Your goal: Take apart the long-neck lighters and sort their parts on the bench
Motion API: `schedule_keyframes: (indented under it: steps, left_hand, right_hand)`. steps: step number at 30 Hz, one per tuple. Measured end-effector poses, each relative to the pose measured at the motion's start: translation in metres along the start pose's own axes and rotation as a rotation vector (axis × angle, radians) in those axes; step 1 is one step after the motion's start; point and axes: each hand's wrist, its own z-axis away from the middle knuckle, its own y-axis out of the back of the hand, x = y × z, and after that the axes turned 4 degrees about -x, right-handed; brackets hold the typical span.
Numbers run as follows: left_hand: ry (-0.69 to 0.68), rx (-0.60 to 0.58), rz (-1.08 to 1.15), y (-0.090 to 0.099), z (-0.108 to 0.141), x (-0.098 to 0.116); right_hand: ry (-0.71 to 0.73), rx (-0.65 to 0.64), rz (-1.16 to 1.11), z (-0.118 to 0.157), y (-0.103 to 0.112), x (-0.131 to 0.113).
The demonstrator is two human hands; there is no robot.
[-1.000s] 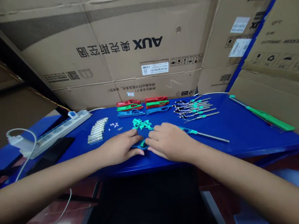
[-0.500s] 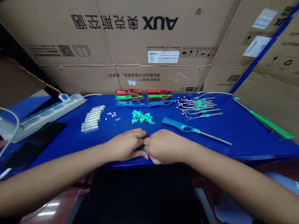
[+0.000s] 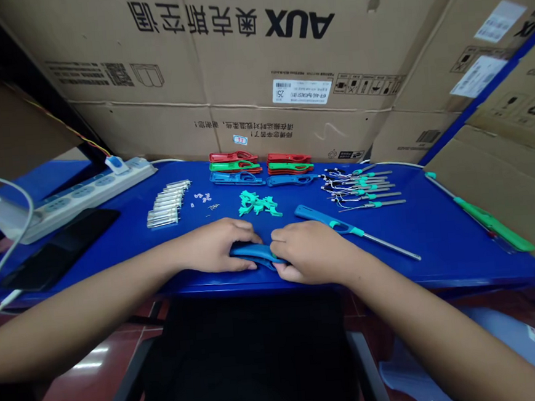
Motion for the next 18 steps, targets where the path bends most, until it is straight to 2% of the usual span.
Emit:
schedule_keyframes:
  steps: [4, 10, 15, 18]
  left_hand:
    - [0.042, 0.001, -0.045, -0.004, -0.001, -0.001]
    - [0.024, 0.028, 0.053, 0.008, 0.004, -0.005]
    - [0.008, -0.046, 0.118, 0.009, 0.003, -0.007]
    - [0.023, -0.019, 0.09, 0.009, 0.003, -0.009]
  right_hand:
    - [-0.051, 0.08, -0.097, 0.005, -0.01, 0.008]
    - [-0.08, 0.22, -0.348, 0.016, -0.025, 0.021]
    - [-0.128, 0.199, -0.32, 0.016, -0.032, 0.019]
    - [-0.132, 0.267, -0.294, 0.015, -0.031, 0.016]
